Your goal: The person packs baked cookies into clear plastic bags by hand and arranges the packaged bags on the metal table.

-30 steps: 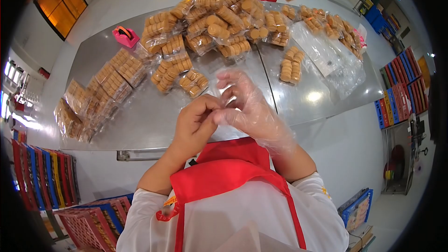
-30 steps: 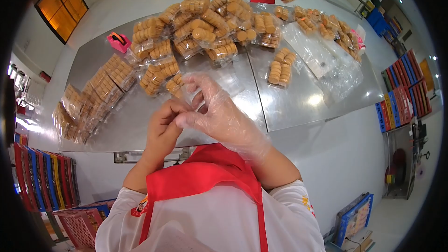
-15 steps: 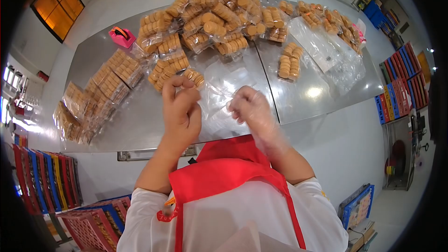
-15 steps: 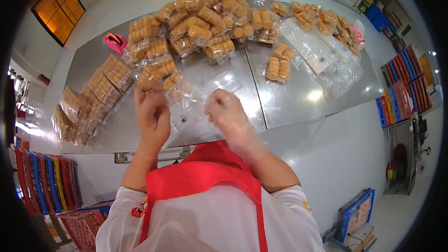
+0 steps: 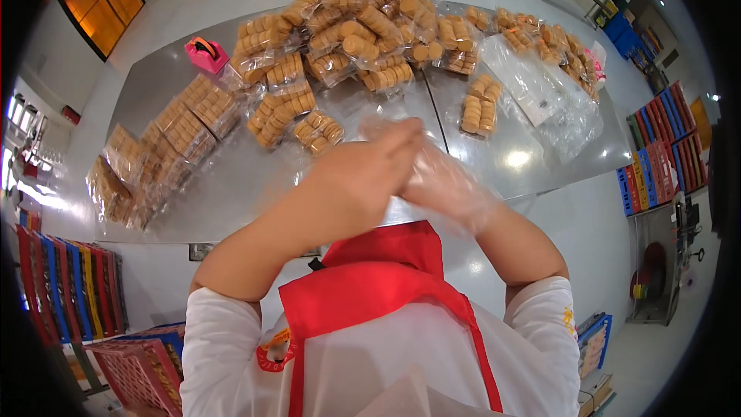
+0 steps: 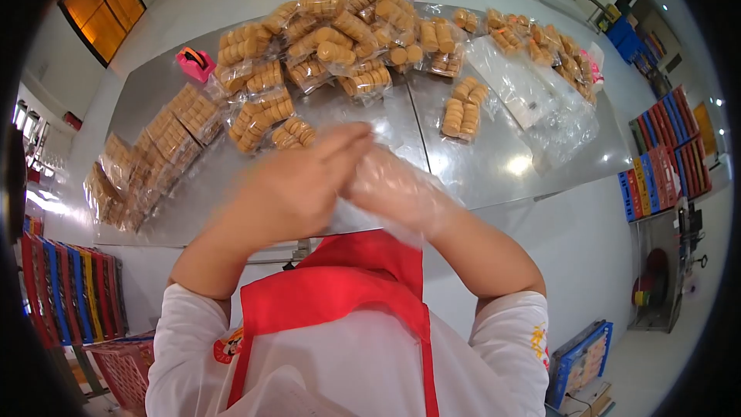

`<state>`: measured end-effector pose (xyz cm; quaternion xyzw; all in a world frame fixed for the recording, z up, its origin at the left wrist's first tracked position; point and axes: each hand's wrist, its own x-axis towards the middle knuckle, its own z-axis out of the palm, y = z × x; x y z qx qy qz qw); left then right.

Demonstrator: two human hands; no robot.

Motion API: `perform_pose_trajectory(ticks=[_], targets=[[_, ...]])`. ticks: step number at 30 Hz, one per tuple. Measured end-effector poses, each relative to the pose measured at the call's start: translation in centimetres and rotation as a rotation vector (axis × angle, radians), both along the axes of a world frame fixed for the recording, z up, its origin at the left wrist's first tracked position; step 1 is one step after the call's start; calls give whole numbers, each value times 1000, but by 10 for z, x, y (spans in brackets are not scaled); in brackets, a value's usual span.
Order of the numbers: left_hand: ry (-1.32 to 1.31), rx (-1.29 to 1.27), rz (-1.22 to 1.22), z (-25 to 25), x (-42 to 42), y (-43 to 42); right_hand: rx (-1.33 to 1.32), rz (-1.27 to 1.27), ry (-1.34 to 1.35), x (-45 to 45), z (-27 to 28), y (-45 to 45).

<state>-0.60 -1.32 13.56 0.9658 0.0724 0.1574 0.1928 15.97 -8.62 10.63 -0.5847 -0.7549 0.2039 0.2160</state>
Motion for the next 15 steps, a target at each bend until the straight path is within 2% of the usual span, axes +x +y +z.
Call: perform_pose_trajectory(ticks=[1, 4, 6, 8, 9, 11, 13, 15], targets=[[24, 48, -11, -1, 10, -9, -3, -15, 64, 4, -6, 11], [335, -223, -76, 3, 50, -55, 89, -65, 212, 15, -46, 51], [305, -325, -183, -4, 54, -71, 152, -103, 292, 19, -88, 73], [115, -320, -381, -25, 47, -59, 194, -136, 325, 26, -123, 78], [-271, -418, -461, -43, 36, -46, 202, -151, 328, 28, -128, 72], [-544, -112, 91, -50, 13, -3, 198, -185, 319, 23, -103, 51], [-671, -20, 667, -62, -5, 45, 192, -211, 331, 4, -65, 40], [-505, -557, 762, -87, -13, 73, 133, -211, 436, -7, -46, 33]])
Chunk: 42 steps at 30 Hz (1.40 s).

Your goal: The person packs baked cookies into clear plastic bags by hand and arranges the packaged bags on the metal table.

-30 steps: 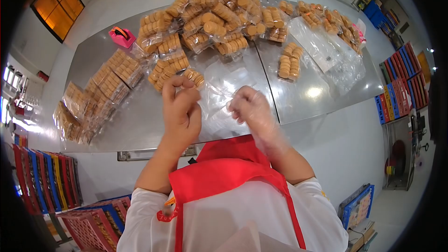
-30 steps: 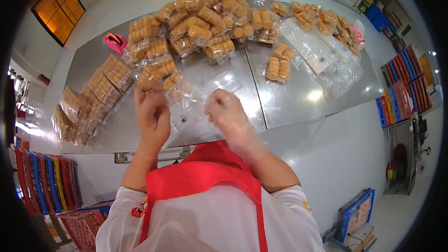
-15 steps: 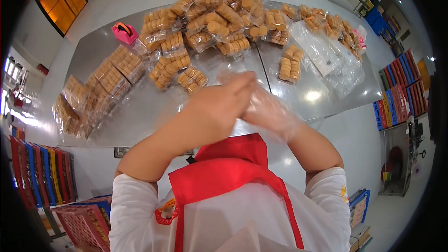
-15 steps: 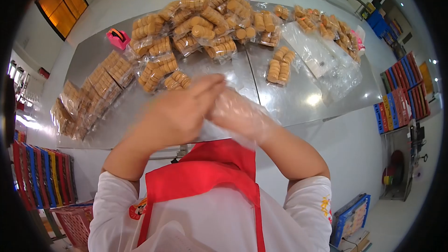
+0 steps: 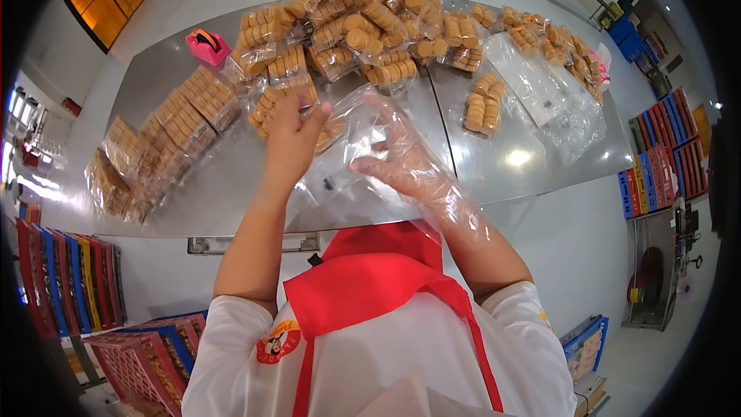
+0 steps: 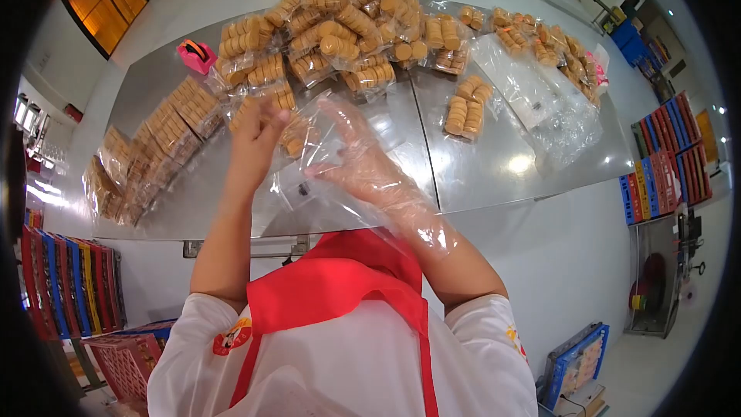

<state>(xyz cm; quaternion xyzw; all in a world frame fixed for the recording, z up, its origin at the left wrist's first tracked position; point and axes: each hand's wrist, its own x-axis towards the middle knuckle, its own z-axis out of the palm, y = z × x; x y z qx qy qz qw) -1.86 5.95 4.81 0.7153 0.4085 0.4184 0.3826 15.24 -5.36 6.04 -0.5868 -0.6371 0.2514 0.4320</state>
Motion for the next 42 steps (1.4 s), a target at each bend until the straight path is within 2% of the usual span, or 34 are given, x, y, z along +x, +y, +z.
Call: perform_pose_trajectory(ticks=[2, 3, 5, 6, 9, 11, 12, 13, 15, 17, 20, 23, 24, 27, 29, 31, 34, 37, 39, 42], targets=[[-245, -245, -194, -18, -1, 5, -66, 47, 214, -7, 4, -7], [-365, -371, -289, -20, -2, 4, -76, 54, 171, -8, 9, -10], [-424, -287, -196, -20, -6, 7, -102, 69, 88, -9, 18, -20], [-454, -244, -148, -18, -8, 9, -125, 109, 170, -5, 17, -31], [-623, -346, -64, -23, -33, 33, -181, 201, 265, 20, 17, -76], [-588, -345, -97, -20, -27, 32, -213, 200, 153, 27, 19, -97], [-561, -355, -118, -21, -22, 26, -129, 215, -34, 29, 5, -97], [-516, -418, -209, -26, -9, 17, -40, 223, -223, 32, -11, -90], [-457, -538, -367, -29, 23, -3, 24, 141, -367, 36, -16, -83], [-417, -669, -492, -32, 44, -22, -33, -31, -259, 9, 13, -65], [-540, -636, -406, -49, 60, -27, 8, -113, 89, 27, -6, -54], [-528, -614, -410, -54, 76, -29, -46, -218, 329, 36, -19, -56], [-473, -566, -399, -58, 86, -20, 4, -306, 357, 33, -30, -62], [-397, -350, -436, -73, 128, 15, -8, -532, 15, 31, -42, -91], [-318, -334, -484, -73, 159, 41, 153, -561, -201, 31, -74, -114], [-156, -367, -510, -72, 188, 66, -10, -580, -72, 22, -94, -152], [244, 518, -156, -59, 220, 80, -26, -785, 15, 23, -128, -200], [215, 701, -329, -22, 253, 48, -81, -1058, 89, 41, -153, -229], [349, 727, -656, -19, 286, 30, -58, -1166, 175, 51, -163, -235], [763, 618, -923, -32, 323, -7, 20, -1187, 222, 65, -153, -211]])
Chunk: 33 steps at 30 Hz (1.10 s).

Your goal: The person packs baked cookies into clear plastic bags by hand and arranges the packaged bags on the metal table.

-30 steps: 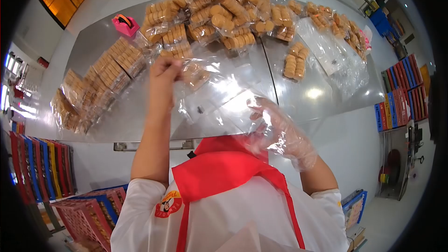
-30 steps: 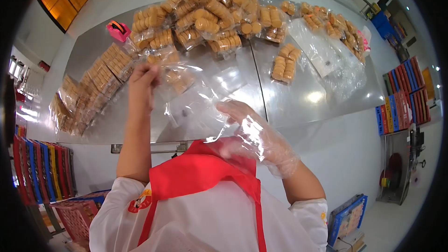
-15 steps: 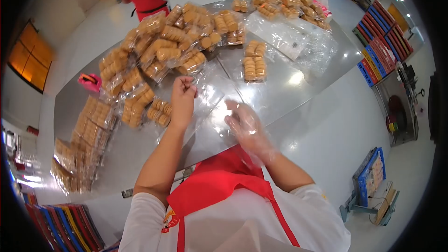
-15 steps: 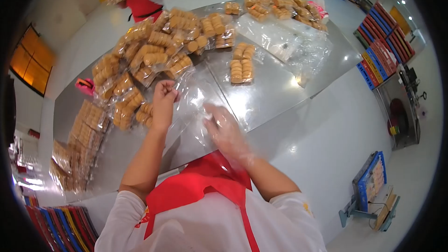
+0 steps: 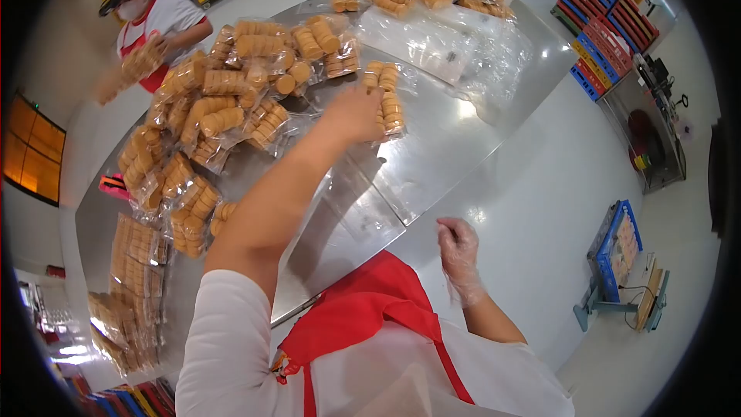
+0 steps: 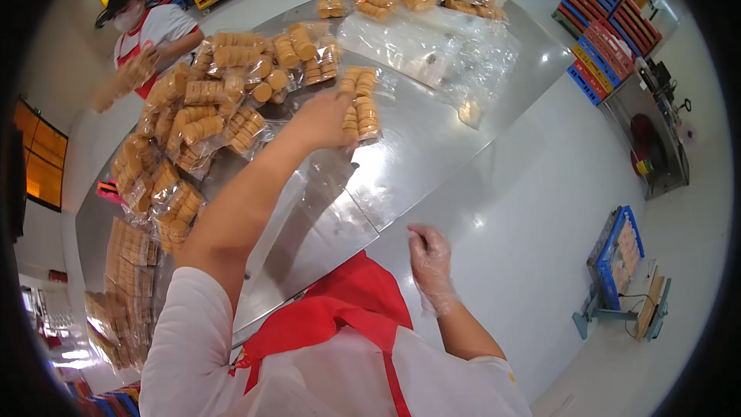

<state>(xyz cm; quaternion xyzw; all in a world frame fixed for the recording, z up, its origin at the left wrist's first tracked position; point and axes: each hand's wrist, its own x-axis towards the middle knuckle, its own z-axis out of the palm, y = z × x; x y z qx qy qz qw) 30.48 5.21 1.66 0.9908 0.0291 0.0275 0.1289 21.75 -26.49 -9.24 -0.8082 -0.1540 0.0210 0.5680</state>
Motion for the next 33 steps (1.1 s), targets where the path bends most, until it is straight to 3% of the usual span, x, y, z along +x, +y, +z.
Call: perform_pose_trajectory(ticks=[3, 7, 10, 12, 16, 20, 23, 24, 25, 27, 29, 33], targets=[[153, 139, 46, -28, 20, -9, 110, 12, -6, 3, 11, 27], [63, 52, 16, -33, 26, -5, 145, 102, 60, 6, 18, 39], [-117, 147, -108, -17, 21, -8, -16, 56, -134, 20, 29, 42], [-327, 327, -250, 5, 8, -18, -218, -42, -650, 37, 50, 49], [-37, -3, -268, 101, -44, -45, -300, 67, -862, 37, 139, 72], [-11, -239, -260, 138, -80, -34, -29, 196, -1048, 58, 144, 117], [-191, -312, -173, 136, -81, -8, -6, 231, -659, 59, 135, 146], [-322, -359, -124, 124, -81, 1, 250, 270, -179, 59, 128, 158], [-458, -401, -76, 111, -83, 10, 328, 225, -51, 61, 116, 163], [-604, -166, -74, 81, -99, 21, 477, 134, 207, 70, 90, 165], [-692, -13, -71, 35, -123, 21, 621, 116, 347, 65, 73, 147], [-711, -174, -45, -37, -203, -17, 663, 46, 480, 50, 60, 87]])
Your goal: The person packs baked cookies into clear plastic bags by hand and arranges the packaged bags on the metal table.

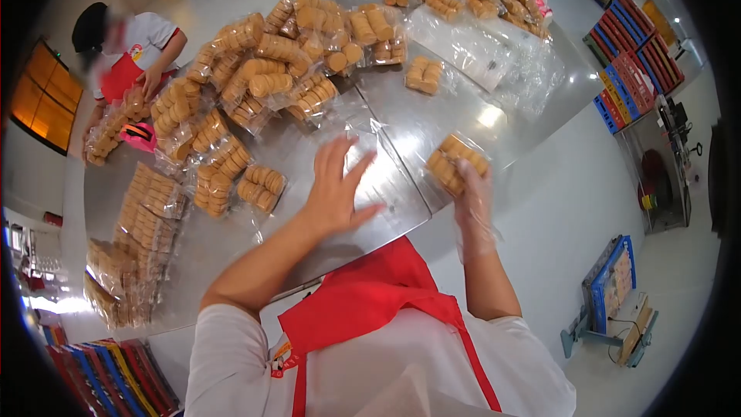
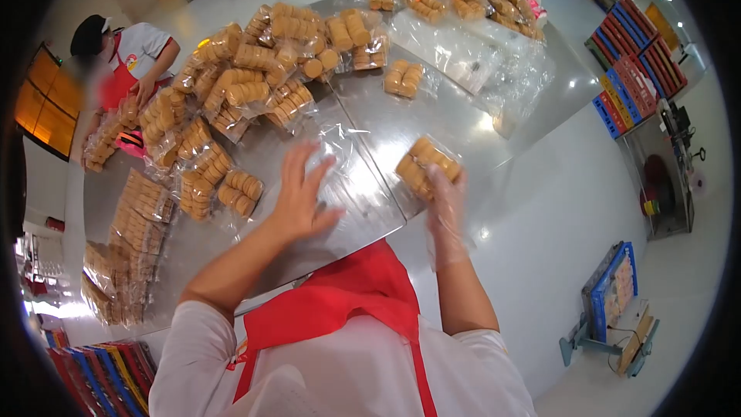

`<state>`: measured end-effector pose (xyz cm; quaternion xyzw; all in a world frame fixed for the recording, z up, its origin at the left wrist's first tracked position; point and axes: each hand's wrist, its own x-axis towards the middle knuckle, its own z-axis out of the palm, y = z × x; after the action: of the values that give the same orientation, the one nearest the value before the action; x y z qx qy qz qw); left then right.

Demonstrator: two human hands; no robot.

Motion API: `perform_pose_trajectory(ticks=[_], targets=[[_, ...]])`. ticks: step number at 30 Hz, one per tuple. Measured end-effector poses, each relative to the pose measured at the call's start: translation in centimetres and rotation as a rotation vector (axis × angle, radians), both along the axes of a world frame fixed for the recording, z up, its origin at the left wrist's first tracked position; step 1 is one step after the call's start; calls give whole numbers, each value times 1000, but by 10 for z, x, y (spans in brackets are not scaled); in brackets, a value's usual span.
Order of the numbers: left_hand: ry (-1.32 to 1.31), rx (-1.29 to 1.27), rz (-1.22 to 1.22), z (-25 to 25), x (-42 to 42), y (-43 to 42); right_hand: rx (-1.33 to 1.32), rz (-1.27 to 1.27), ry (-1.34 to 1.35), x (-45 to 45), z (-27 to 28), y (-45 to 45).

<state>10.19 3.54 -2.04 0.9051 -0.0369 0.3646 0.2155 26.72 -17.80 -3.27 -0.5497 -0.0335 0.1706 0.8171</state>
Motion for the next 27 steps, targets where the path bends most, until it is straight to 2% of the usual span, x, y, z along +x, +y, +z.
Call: perform_pose_trajectory(ticks=[3, 6, 9, 15, 17, 20, 23, 26, 27], targets=[[110, 117, -111, -31, -22, -38, 28, -27, 62, -23, -9, -29], [220, 118, 10, -41, -3, -57, 113, -57, 128, -38, -18, -38], [210, 51, 25, -55, 39, -34, 168, -44, 112, -47, -8, -28], [205, -102, 65, -23, 50, -1, 216, -10, -33, -60, 41, -24], [245, -86, 124, -22, 32, 2, 260, 170, 38, -63, 62, -27], [232, -314, 189, -22, -2, 3, 321, 349, 114, -76, 85, -16], [70, -783, 175, 7, -40, -6, 332, 534, 200, -87, 83, 3], [61, -1779, -333, 34, -73, -22, 242, 706, 305, -107, 80, 21], [146, -1881, -259, 57, -80, -31, 201, 756, 335, -115, 79, 28]])
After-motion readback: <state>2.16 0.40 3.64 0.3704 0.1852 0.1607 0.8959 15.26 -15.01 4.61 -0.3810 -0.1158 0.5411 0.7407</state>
